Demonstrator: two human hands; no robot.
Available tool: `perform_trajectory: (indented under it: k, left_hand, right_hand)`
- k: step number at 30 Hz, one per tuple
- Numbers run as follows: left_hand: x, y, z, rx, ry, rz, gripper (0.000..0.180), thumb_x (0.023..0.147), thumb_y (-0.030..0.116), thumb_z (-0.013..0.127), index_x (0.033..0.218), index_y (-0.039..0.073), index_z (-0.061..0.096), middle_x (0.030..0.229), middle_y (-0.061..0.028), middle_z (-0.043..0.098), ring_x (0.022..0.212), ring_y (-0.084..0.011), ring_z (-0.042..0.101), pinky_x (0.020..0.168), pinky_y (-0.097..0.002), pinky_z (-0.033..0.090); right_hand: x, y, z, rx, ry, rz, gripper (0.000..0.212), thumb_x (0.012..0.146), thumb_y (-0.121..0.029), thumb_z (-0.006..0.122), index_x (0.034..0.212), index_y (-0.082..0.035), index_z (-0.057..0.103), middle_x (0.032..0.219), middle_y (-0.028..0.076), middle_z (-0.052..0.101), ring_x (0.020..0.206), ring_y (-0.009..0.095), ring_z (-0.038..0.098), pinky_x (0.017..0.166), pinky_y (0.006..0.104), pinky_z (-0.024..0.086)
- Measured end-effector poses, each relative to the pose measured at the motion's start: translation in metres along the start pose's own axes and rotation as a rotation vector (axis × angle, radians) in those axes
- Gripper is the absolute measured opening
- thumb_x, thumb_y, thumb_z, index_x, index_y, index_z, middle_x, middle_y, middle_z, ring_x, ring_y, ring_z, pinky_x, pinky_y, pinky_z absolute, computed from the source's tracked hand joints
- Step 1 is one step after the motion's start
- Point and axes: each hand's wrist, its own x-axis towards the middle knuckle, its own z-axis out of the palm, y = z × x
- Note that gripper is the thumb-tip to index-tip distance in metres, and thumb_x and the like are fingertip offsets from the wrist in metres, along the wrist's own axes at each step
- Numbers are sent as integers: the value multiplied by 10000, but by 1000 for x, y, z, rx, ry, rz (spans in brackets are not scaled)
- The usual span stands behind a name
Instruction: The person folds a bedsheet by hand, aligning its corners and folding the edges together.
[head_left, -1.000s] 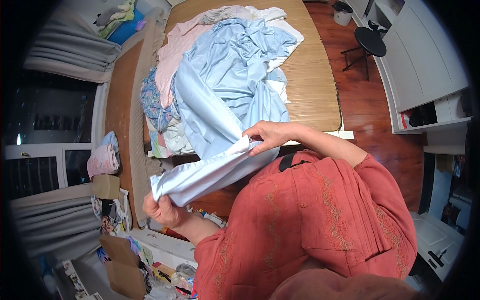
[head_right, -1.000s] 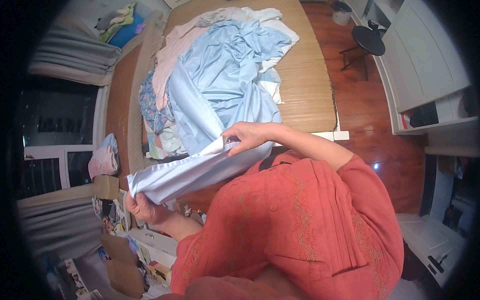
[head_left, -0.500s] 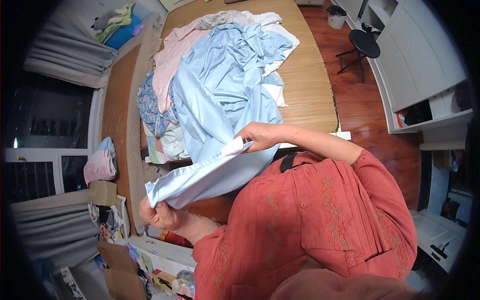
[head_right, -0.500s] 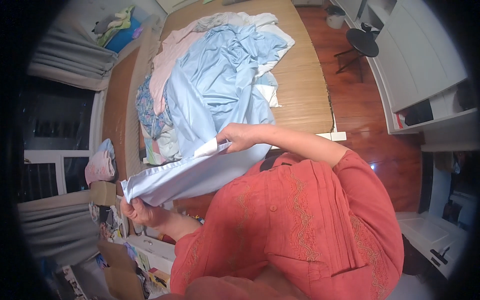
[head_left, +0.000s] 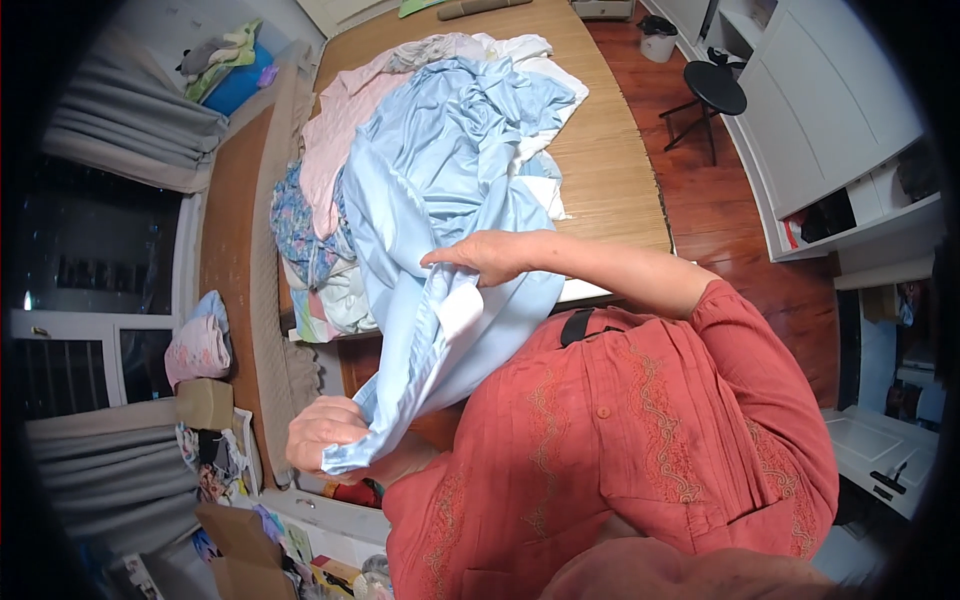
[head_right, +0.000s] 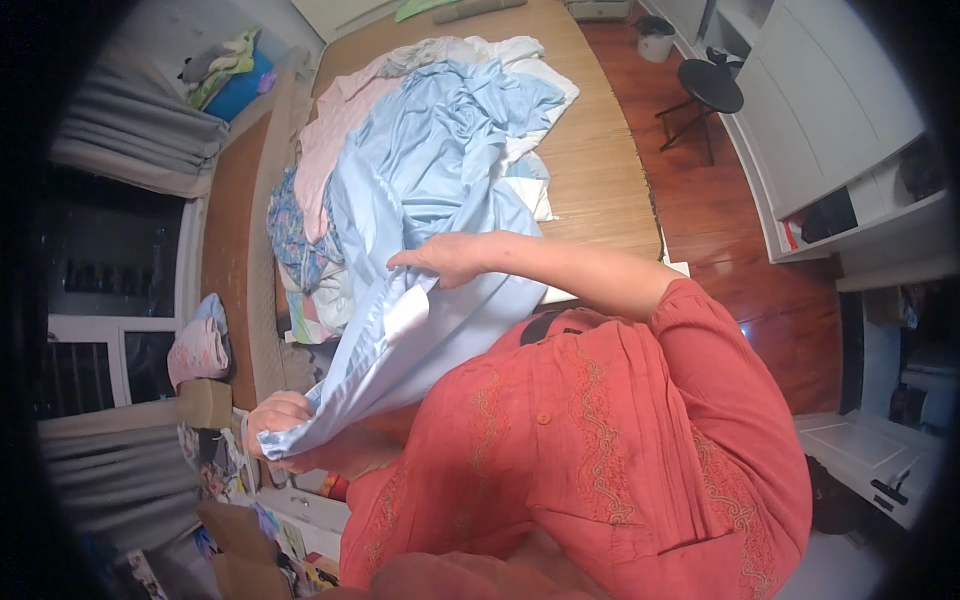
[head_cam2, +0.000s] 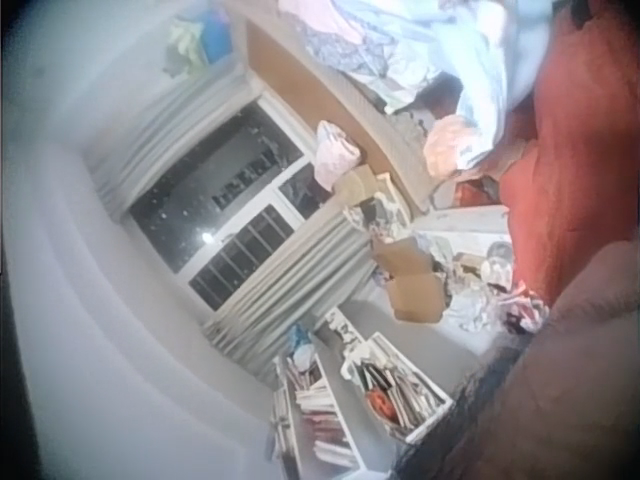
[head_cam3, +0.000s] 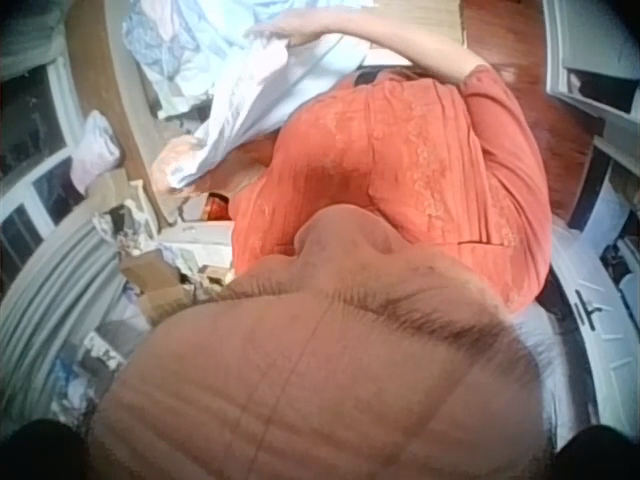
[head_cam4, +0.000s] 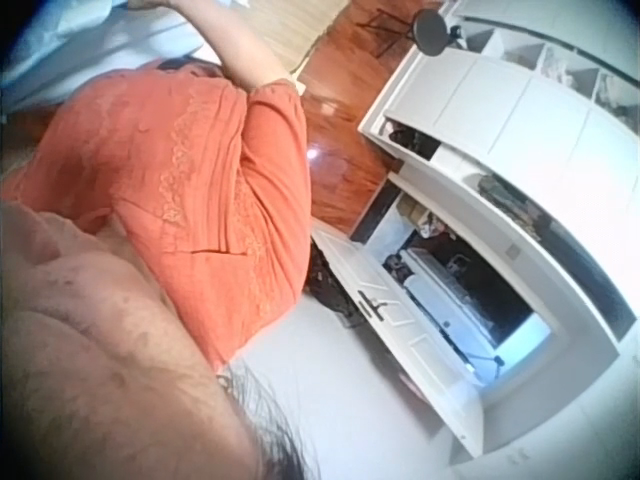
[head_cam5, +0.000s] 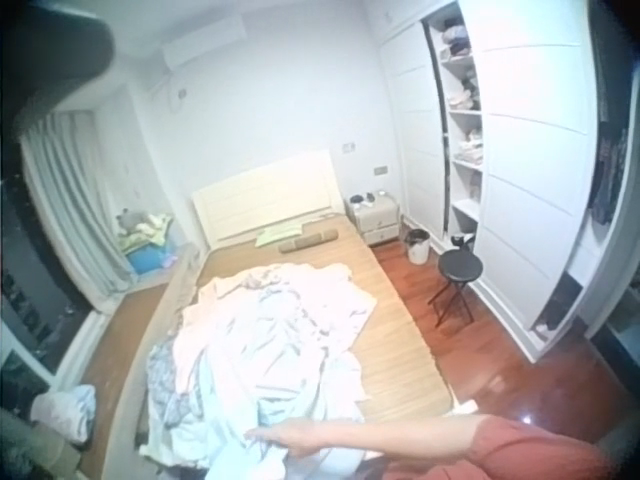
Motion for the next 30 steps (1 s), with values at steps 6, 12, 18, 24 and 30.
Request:
perform_trajectory:
  k: [6, 12, 18, 24, 30]
  left_hand:
    - [-9, 10, -6, -81, -101, -36, 234, 724, 64, 733, 781, -47, 535, 763, -247, 632, 491, -232, 562, 404, -318, 401]
    - [-32, 29, 11, 278, 218, -8, 279, 826, 197, 673, 806, -43, 534, 742, -228, 625, 510, -213, 578, 418, -303, 436]
    - [-55, 25, 24, 673, 799, 29, 332, 909, 297, 576, 977, -23, 519, 696, -160, 574, 544, -202, 573, 454, -311, 459]
    - [-45, 0, 21, 529, 793, 22, 317, 923, 319, 545, 1004, 13, 527, 714, -152, 579, 576, -201, 580, 448, -300, 440]
    - [-38, -27, -4, 119, 632, -18, 350, 921, 337, 545, 975, -7, 514, 707, -93, 526, 527, -157, 510, 391, -266, 387]
  right_hand:
    - [28, 39, 21, -262, 45, 2, 486, 736, -76, 636, 1194, -137, 485, 917, 148, 622, 893, 347, 617, 723, 439, 482]
    - [28, 53, 18, -254, 80, 5, 315, 719, -176, 692, 964, -63, 529, 808, 183, 619, 834, 389, 607, 711, 462, 472]
    - [-23, 78, -16, -76, 252, 46, 288, 710, -193, 708, 906, -27, 579, 776, 199, 622, 790, 388, 620, 686, 439, 481]
    - [-137, 61, -53, 74, 375, 218, 234, 773, -167, 690, 808, -4, 527, 626, 132, 566, 567, 235, 604, 535, 367, 461]
    - [-244, 0, -63, 77, 653, 291, 181, 688, -73, 686, 667, -8, 519, 528, 59, 530, 456, 135, 563, 441, 250, 429]
